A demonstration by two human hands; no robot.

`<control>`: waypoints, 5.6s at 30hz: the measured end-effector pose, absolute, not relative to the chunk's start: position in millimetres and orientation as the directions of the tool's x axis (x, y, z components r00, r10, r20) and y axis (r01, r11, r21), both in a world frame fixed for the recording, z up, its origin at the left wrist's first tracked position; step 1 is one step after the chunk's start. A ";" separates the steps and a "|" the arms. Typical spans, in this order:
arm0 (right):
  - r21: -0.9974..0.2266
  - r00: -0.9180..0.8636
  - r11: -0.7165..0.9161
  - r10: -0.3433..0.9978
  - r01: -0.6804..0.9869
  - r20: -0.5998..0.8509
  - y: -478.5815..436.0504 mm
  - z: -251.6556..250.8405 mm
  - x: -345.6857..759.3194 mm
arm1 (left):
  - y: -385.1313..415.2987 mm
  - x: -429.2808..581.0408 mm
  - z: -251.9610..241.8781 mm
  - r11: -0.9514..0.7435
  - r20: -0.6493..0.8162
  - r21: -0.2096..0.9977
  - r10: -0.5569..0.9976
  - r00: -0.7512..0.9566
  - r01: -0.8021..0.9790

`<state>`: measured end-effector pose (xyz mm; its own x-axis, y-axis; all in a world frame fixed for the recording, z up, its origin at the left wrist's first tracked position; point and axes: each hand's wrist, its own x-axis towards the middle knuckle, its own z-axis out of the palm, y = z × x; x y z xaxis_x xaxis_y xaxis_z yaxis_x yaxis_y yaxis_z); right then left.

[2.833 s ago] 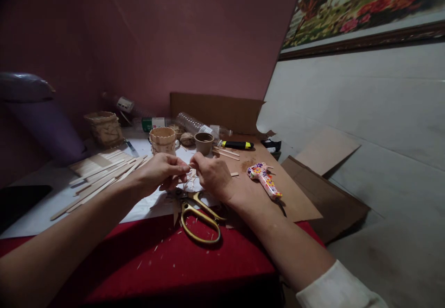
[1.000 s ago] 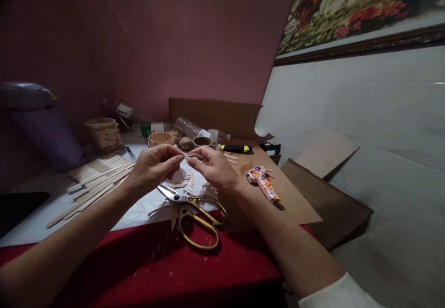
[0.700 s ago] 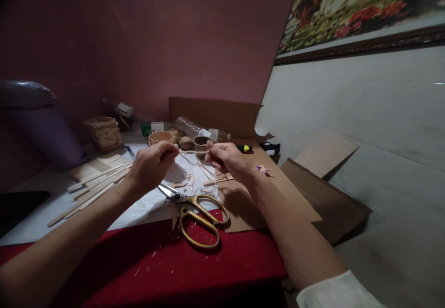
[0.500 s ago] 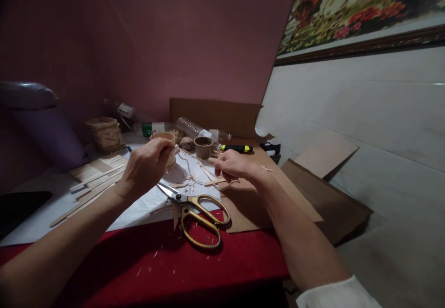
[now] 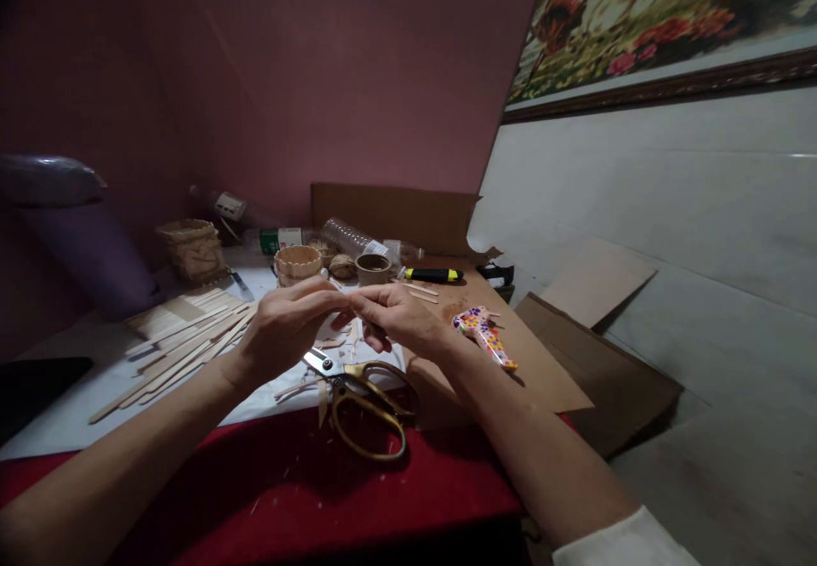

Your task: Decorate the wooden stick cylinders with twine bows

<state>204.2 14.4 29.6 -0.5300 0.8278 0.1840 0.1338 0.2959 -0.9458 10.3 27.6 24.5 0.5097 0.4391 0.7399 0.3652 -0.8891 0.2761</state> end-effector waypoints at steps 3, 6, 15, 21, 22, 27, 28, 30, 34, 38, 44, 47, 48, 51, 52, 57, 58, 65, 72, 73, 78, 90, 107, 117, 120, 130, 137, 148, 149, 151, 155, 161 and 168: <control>-0.971 -0.559 0.209 0.822 0.114 0.111 15.5 29.4 206.5 | 29.3 9.3 24.8 -0.888 0.727 0.267 0.440 0.526 0.374; -0.987 -0.513 0.150 0.853 0.061 0.098 17.4 28.0 206.7 | 31.0 8.9 24.3 -0.883 0.724 0.245 0.441 0.531 0.399; -0.985 -0.477 0.169 0.868 0.026 0.137 22.5 26.6 211.0 | 32.8 16.6 22.2 -0.768 0.650 0.589 0.635 0.417 0.252; -0.992 -0.458 0.117 0.885 0.045 0.084 22.0 31.4 215.5 | 31.3 18.9 30.1 -0.288 0.278 0.956 0.827 0.489 -0.057; -0.993 -0.459 0.111 0.885 0.045 0.078 21.7 31.8 215.5 | 31.1 18.2 31.2 -0.256 0.257 0.964 0.827 0.499 -0.073; -0.993 -0.442 0.103 0.895 0.061 0.066 22.0 32.6 214.8 | 30.8 15.4 32.7 -0.184 0.219 0.976 0.818 0.531 -0.119; -0.991 -0.436 0.111 0.897 0.071 0.069 22.0 32.7 214.6 | 30.7 15.3 32.6 -0.172 0.212 0.977 0.817 0.536 -0.123; -0.987 -0.418 0.133 0.904 0.090 0.083 21.8 32.8 214.0 | 30.0 15.3 32.5 -0.151 0.196 0.980 0.818 0.541 -0.126; -0.975 -0.377 0.190 0.916 0.110 0.136 19.7 33.5 211.1 | 28.8 15.9 32.6 -0.120 0.166 0.985 0.839 0.518 -0.121; -0.949 -0.363 0.274 0.909 0.155 0.204 17.9 33.9 207.8 | 28.7 16.8 33.0 -0.090 0.136 0.989 0.857 0.497 -0.114; -0.827 -0.363 0.470 0.862 0.310 0.354 21.6 29.3 207.4 | 29.5 17.9 33.6 -0.044 0.054 0.999 0.878 0.475 -0.031; -0.718 -0.386 0.581 0.807 0.384 0.447 24.0 24.9 208.7 | 29.7 17.8 33.6 -0.009 0.013 1.000 0.891 0.454 -0.013; -0.676 -0.398 0.612 0.787 0.409 0.472 24.6 23.3 209.1 | 29.7 17.7 33.4 -0.002 0.003 1.000 0.891 0.454 -0.002; -0.585 -0.427 0.667 0.745 0.462 0.513 25.4 19.4 209.7 | 29.9 17.5 32.7 0.006 -0.031 0.998 0.893 0.450 0.058; -0.566 -0.432 0.676 0.737 0.471 0.520 25.3 18.5 209.8 | 30.0 17.7 32.5 0.006 -0.040 0.997 0.898 0.439 0.078; -0.447 -0.471 0.714 0.695 0.538 0.543 26.2 16.6 209.5 | 29.8 21.2 32.5 -0.005 -0.040 0.993 0.923 0.383 0.114; -0.395 -0.487 0.731 0.672 0.556 0.558 26.9 16.3 209.5 | 29.8 22.3 32.1 -0.006 -0.041 0.992 0.927 0.372 0.125; 0.032 -0.499 0.685 0.497 0.728 0.710 22.1 20.6 206.1 | 39.6 22.4 19.2 -0.381 0.278 0.796 0.920 0.274 0.471; -0.620 -0.547 0.566 0.799 0.543 0.250 10.2 29.2 204.7 | 45.5 14.7 13.5 -0.679 0.691 0.470 0.681 0.244 0.564; -0.625 -0.530 0.542 0.816 0.561 0.231 11.4 29.5 206.0 | 45.8 14.5 13.5 -0.714 0.728 0.443 0.639 0.247 0.542; -0.557 -0.059 0.561 0.735 0.613 0.675 17.4 34.6 210.1 | 43.9 15.8 15.8 -0.836 0.822 0.295 0.469 0.323 0.462; -0.979 -0.354 0.169 0.927 0.111 0.120 16.6 26.6 200.1 | 40.9 15.4 12.5 -0.912 0.824 0.133 0.319 0.469 0.388; -0.480 -0.350 0.615 0.771 0.626 0.532 14.6 23.8 197.5 | 31.6 19.8 30.7 -0.013 -0.024 0.997 0.897 0.441 0.080; -0.254 -0.431 0.692 0.651 0.676 0.625 13.8 14.3 197.0 | 35.0 12.3 31.1 0.254 -0.199 0.967 0.783 0.589 -0.011; -0.222 -0.440 0.690 0.641 0.689 0.629 14.4 13.4 198.3 | 35.3 14.3 31.9 0.289 -0.220 0.956 0.808 0.546 -0.042; -0.377 -0.369 0.652 0.716 0.658 0.593 10.0 21.4 196.8 | 30.7 22.5 33.4 0.181 -0.125 0.976 0.920 0.373 -0.121; -0.533 -0.382 0.586 0.807 0.610 0.451 16.5 22.0 199.6 | 31.8 22.9 29.2 0.052 -0.032 0.998 0.930 0.367 -0.046; -0.064 -0.305 0.502 0.617 0.863 0.726 18.1 24.2 209.1 | 34.7 22.8 24.8 -0.003 -0.114 0.945 0.934 0.339 0.326; -0.114 -0.297 0.551 0.599 0.827 0.744 15.7 28.8 211.0 | 37.3 22.3 22.6 -0.092 -0.023 0.918 0.959 0.281 0.387; -0.285 -0.321 0.635 0.665 0.718 0.674 10.0 39.4 215.6 | 43.5 19.7 18.6 -0.325 0.255 0.808 0.945 0.205 0.492; -0.645 -0.598 0.566 0.775 0.513 0.205 7.9 53.9 226.7 | 51.2 12.4 16.0 -0.576 0.578 0.569 0.788 0.213 0.586; -0.842 -0.076 0.459 0.886 0.284 0.457 28.5 38.3 224.7 | 42.9 13.1 16.3 -0.811 0.745 0.270 0.517 0.422 0.519; -0.749 -0.183 0.530 0.846 0.397 0.501 18.5 30.4 203.2 | 40.7 10.5 15.5 -0.831 0.752 -0.009 0.361 0.551 0.556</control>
<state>203.2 18.5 30.4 -0.1832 0.8458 0.5010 0.3972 0.5299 -0.7493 10.5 40.7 15.5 0.5512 0.3612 0.7521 0.5562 -0.8310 -0.0086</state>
